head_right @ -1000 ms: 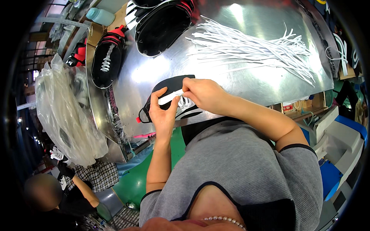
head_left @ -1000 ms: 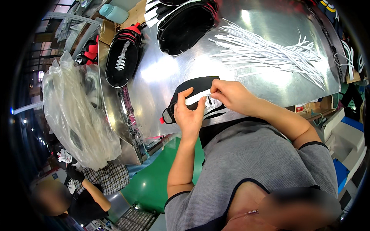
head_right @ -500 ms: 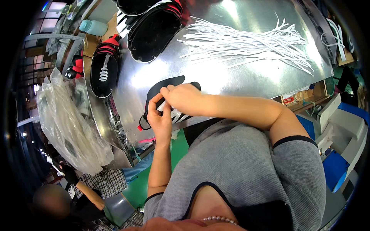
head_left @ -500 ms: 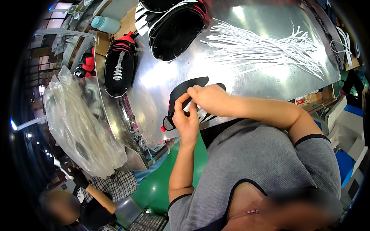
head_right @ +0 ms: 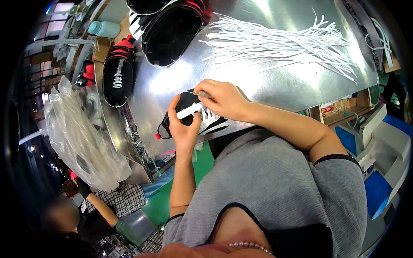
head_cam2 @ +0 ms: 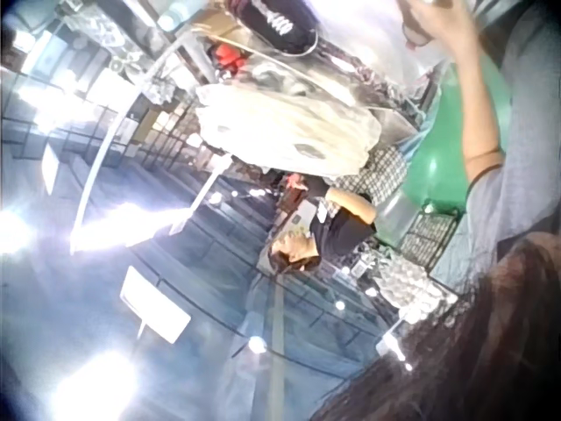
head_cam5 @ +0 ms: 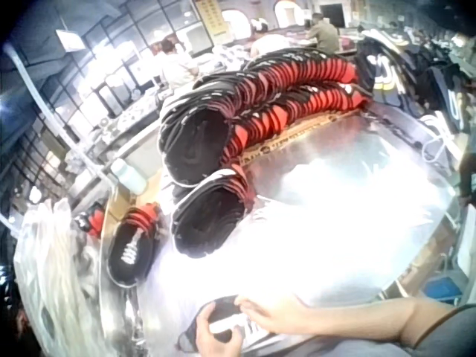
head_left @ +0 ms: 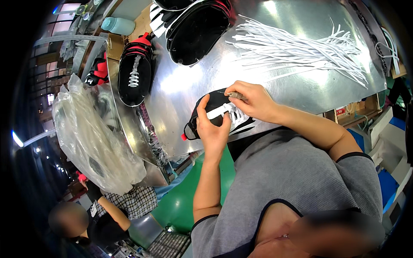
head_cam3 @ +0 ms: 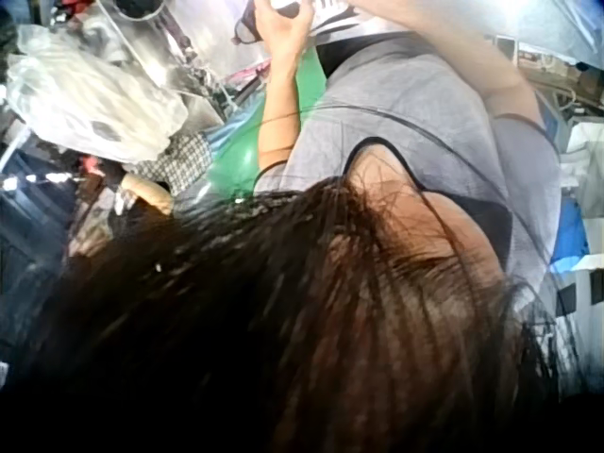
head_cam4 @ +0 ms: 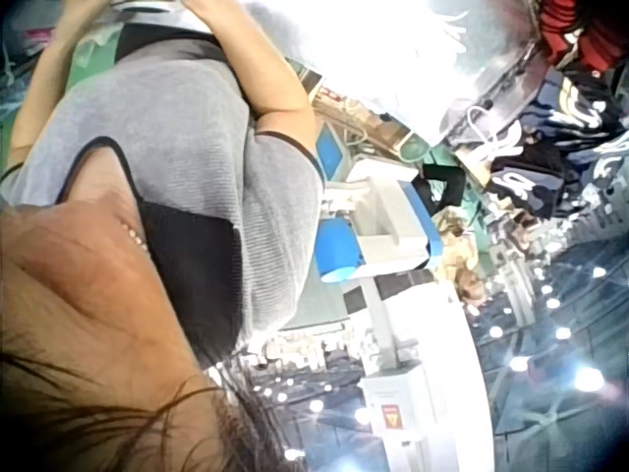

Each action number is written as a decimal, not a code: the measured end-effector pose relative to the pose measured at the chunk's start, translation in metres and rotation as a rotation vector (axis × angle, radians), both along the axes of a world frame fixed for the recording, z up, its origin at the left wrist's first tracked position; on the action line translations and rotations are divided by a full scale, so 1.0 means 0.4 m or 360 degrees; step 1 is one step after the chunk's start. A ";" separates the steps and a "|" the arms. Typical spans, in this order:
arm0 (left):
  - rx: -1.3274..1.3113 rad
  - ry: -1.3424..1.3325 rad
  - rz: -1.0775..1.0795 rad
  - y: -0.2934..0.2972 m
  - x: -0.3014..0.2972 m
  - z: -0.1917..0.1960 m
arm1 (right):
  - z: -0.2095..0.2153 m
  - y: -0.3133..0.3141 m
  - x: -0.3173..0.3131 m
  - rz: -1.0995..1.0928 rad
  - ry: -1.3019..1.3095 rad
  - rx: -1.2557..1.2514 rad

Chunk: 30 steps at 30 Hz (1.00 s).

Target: The person laces a black and white shoe by threading white laces through the eyelets and pulling them tight by hand.

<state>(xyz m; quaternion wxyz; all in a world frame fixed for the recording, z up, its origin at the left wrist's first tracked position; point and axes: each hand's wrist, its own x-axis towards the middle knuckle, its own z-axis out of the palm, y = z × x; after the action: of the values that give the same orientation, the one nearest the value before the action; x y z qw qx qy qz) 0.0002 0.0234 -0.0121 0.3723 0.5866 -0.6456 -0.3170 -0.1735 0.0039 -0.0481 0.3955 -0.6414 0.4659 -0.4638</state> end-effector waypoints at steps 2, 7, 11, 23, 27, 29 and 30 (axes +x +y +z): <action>0.0069 0.0035 0.0015 -0.003 -0.003 0.012 | 0.000 -0.001 0.000 -0.0016 0.0069 -0.0111; 0.0872 0.0756 -0.0284 -0.004 0.027 0.089 | 0.008 -0.017 0.004 -0.0136 0.0264 -0.0119; 0.1010 0.0810 -0.0148 -0.001 0.039 0.108 | 0.008 -0.020 -0.013 -0.0196 -0.0188 -0.0188; 0.0885 0.0863 -0.0209 -0.007 0.029 0.084 | 0.016 0.026 -0.017 0.0179 0.0406 -0.0821; 0.0894 0.0848 -0.0230 -0.002 0.034 0.077 | 0.011 0.016 -0.010 0.0090 0.0346 -0.0738; 0.0847 0.0747 -0.0176 -0.002 0.035 0.065 | 0.030 0.022 -0.008 0.0011 0.0237 -0.0598; 0.0806 0.0623 -0.0137 -0.002 0.033 0.056 | 0.046 0.036 -0.009 0.0005 0.0116 -0.0476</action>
<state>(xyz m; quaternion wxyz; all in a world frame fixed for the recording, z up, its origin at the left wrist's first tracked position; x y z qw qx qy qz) 0.0133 0.0228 0.0104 0.3179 0.5607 -0.4865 -0.5899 -0.1773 0.0184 -0.0298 0.2790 -0.7104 0.4046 -0.5037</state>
